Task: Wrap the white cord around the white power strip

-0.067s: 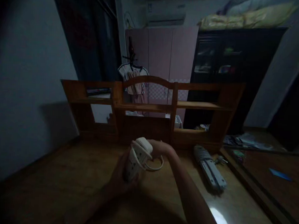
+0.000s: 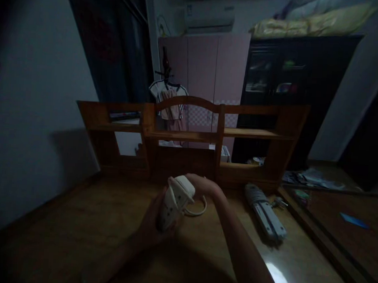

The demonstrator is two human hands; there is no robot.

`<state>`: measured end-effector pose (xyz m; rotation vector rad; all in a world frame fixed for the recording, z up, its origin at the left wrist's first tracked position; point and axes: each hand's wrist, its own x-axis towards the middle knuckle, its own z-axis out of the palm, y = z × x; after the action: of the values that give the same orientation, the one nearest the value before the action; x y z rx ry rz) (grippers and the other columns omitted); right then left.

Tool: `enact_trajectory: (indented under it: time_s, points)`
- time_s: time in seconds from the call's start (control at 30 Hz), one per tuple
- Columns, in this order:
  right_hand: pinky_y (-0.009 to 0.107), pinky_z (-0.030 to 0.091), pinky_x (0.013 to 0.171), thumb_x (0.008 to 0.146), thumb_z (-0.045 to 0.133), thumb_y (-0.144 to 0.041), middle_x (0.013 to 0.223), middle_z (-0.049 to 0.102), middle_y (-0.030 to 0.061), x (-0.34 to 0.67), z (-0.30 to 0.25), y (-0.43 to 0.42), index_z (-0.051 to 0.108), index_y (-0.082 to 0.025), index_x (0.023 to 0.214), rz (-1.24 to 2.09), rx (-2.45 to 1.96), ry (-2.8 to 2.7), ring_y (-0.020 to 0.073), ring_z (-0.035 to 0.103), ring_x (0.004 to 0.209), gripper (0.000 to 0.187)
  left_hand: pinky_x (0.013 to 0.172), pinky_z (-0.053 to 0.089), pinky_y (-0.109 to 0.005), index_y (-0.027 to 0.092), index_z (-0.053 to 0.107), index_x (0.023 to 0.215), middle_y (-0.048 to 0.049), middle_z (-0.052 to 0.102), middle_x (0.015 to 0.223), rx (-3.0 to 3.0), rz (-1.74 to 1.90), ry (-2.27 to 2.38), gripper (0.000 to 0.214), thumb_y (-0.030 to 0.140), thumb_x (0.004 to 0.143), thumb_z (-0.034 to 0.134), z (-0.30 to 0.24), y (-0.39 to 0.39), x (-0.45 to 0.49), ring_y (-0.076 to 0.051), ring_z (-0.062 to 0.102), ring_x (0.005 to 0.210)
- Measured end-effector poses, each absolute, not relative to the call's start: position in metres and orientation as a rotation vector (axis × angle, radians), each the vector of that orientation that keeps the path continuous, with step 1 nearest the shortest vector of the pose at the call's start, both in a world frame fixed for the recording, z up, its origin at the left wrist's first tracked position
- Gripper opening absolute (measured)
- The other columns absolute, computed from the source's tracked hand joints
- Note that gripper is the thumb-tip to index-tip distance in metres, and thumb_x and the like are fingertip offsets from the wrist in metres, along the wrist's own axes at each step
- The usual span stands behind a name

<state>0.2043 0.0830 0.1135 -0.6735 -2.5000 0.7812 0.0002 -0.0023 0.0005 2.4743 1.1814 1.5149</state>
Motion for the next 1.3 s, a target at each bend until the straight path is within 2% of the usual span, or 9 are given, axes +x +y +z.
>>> enact_trajectory:
  time_s: [0.13,0.33,0.43,0.5,0.57,0.7,0.9,1.13,1.3]
  points:
    - [0.024,0.043,0.068,0.078,0.059,-0.025,0.084,0.061,0.0015,0.203,0.128,0.077,0.061,-0.015,0.087,0.785,-0.740,-2.374,0.0158,0.055,0.079,0.014,0.098,0.043,-0.043,0.023,0.010,0.148,-0.0148,0.037,0.139,2.390,1.467,1.207,0.092,0.023,0.072,0.062,0.005,-0.004,0.002,-0.030,0.043,0.124]
    - [0.019,0.036,0.051,0.089,0.049,-0.039,0.069,0.051,-0.0027,0.213,0.147,0.074,0.054,-0.017,0.081,0.753,-0.746,-2.008,0.0090,0.047,0.058,0.025,0.107,0.034,-0.044,0.022,0.016,0.147,-0.0123,0.033,0.146,2.171,1.610,1.273,0.087,0.021,0.073,0.061,0.010,0.004,0.007,-0.029,0.035,0.132]
    - [0.019,0.033,0.046,0.089,0.051,-0.042,0.063,0.047,-0.0046,0.222,0.158,0.069,0.054,-0.017,0.086,0.767,-0.719,-1.932,0.0078,0.043,0.050,0.025,0.108,0.032,-0.044,0.023,0.019,0.147,-0.0108,0.032,0.147,2.034,1.683,1.316,0.082,0.025,0.076,0.061,0.007,0.010,0.008,-0.028,0.034,0.134]
    - [0.019,0.034,0.047,0.086,0.055,-0.042,0.065,0.051,-0.0035,0.229,0.165,0.063,0.056,-0.017,0.089,0.723,-0.727,-1.975,0.0083,0.045,0.052,0.026,0.108,0.032,-0.043,0.025,0.021,0.146,-0.0098,0.033,0.147,1.940,1.708,1.320,0.078,0.029,0.079,0.060,0.005,0.015,0.007,-0.027,0.034,0.134]
    - [0.019,0.036,0.051,0.083,0.060,-0.041,0.070,0.056,-0.0013,0.234,0.171,0.053,0.060,-0.016,0.089,0.699,-0.753,-2.113,0.0094,0.049,0.058,0.026,0.108,0.032,-0.042,0.026,0.023,0.145,-0.0091,0.034,0.147,1.837,1.732,1.325,0.075,0.034,0.080,0.060,0.002,0.019,0.005,-0.026,0.033,0.135]
    - [0.018,0.037,0.053,0.076,0.067,-0.042,0.071,0.063,-0.0006,0.232,0.178,0.028,0.069,-0.016,0.091,0.857,-0.834,-2.538,0.0098,0.053,0.061,0.030,0.110,0.030,-0.042,0.026,0.026,0.144,-0.0089,0.035,0.147,1.642,1.753,1.324,0.073,0.038,0.082,0.060,-0.003,0.024,0.003,-0.026,0.033,0.135]
    - [0.019,0.038,0.054,0.080,0.061,-0.046,0.064,0.063,0.0000,0.214,0.170,0.025,0.072,-0.015,0.080,0.818,-0.870,-2.798,0.0106,0.056,0.060,0.033,0.108,0.032,-0.040,0.028,0.026,0.144,-0.0072,0.035,0.147,1.549,1.815,1.292,0.069,0.037,0.084,0.058,0.002,0.021,0.001,-0.025,0.034,0.135]
    - [0.018,0.037,0.043,0.076,0.054,-0.023,0.062,0.067,0.0034,0.211,0.139,0.059,0.070,-0.013,0.077,0.727,-1.291,-2.749,0.0108,0.056,0.045,0.019,0.109,0.030,-0.044,0.026,0.018,0.147,-0.0099,0.029,0.150,1.754,1.855,1.301,0.080,0.031,0.079,0.061,0.009,0.009,0.001,-0.029,0.030,0.136]
    - [0.019,0.036,0.044,0.074,0.048,-0.016,0.059,0.067,0.0089,0.198,0.133,0.065,0.066,-0.012,0.060,0.543,-1.408,-2.548,0.0145,0.060,0.049,0.023,0.106,0.034,-0.047,0.021,0.013,0.148,-0.0140,0.027,0.148,2.104,1.777,1.210,0.091,0.022,0.071,0.062,0.008,-0.002,0.000,-0.032,0.031,0.133]
